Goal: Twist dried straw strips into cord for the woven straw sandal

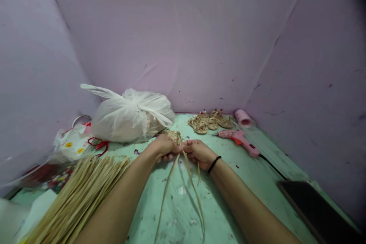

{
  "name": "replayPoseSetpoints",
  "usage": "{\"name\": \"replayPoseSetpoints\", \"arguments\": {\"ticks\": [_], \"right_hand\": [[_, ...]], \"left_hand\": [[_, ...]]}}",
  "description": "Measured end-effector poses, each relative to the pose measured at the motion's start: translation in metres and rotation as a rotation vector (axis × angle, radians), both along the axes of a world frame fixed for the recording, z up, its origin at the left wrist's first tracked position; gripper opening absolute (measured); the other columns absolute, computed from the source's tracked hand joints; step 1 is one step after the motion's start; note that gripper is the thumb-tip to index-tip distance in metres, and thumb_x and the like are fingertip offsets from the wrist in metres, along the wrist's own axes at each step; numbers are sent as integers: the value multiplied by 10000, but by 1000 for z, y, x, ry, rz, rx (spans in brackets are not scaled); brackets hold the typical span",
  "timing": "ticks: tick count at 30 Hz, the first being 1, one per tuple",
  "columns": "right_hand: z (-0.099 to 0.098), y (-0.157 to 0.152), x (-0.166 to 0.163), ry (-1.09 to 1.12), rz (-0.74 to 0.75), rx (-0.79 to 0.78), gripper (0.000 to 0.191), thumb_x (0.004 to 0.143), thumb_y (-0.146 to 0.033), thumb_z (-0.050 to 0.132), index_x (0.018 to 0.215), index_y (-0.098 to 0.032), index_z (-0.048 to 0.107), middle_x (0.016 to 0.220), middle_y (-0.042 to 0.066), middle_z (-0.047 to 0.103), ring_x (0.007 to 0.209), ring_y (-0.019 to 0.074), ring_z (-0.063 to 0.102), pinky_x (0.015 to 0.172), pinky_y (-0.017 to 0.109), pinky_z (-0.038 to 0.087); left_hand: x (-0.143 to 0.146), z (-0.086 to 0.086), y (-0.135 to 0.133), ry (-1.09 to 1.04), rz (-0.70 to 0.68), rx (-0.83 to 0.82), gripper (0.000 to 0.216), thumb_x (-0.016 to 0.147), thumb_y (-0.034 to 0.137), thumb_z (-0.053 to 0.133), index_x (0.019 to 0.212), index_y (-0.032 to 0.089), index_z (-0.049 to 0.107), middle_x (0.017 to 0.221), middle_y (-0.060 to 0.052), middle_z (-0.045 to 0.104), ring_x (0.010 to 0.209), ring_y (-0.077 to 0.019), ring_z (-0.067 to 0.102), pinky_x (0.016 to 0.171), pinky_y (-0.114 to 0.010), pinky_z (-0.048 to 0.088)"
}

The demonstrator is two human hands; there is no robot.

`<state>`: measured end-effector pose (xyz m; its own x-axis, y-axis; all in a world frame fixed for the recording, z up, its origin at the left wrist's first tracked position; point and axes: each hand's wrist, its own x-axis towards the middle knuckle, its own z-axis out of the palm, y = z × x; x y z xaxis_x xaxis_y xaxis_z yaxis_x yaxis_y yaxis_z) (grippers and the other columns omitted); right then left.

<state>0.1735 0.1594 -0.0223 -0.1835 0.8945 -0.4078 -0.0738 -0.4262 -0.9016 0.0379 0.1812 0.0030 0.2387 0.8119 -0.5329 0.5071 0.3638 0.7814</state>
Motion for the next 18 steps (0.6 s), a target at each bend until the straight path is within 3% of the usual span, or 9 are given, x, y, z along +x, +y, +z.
{"name": "replayPoseSetpoints", "arguments": {"ticks": [5,9,14,18], "right_hand": [[2,-2,-2,4,-41,16,130,667,-134,535,559,-145,463,349,-100,302,293,11,147,321,178,58],[2,-2,-3,14,-61,20,126,627,-110,571,556,-138,471,364,-92,354,296,7,161,322,179,65],[1,-1,-2,19,-71,22,113,662,-92,517,563,-132,481,357,-91,354,284,10,172,316,177,71],[4,-2,-4,3,-76,20,121,677,-66,478,573,-125,491,394,-70,417,282,7,179,312,178,79]], "left_hand": [[-4,19,-4,63,13,81,266,550,338,661,564,177,449,342,79,370,283,-51,292,310,-172,163],[0,21,-8,224,-32,175,331,525,389,659,464,175,413,356,49,392,307,-58,294,306,-196,191],[0,12,-4,326,-148,263,159,548,208,594,448,156,483,348,50,371,333,-61,303,338,-197,219],[-4,9,1,340,-122,320,64,550,139,531,490,153,514,342,63,333,344,-65,294,349,-197,189]]}}
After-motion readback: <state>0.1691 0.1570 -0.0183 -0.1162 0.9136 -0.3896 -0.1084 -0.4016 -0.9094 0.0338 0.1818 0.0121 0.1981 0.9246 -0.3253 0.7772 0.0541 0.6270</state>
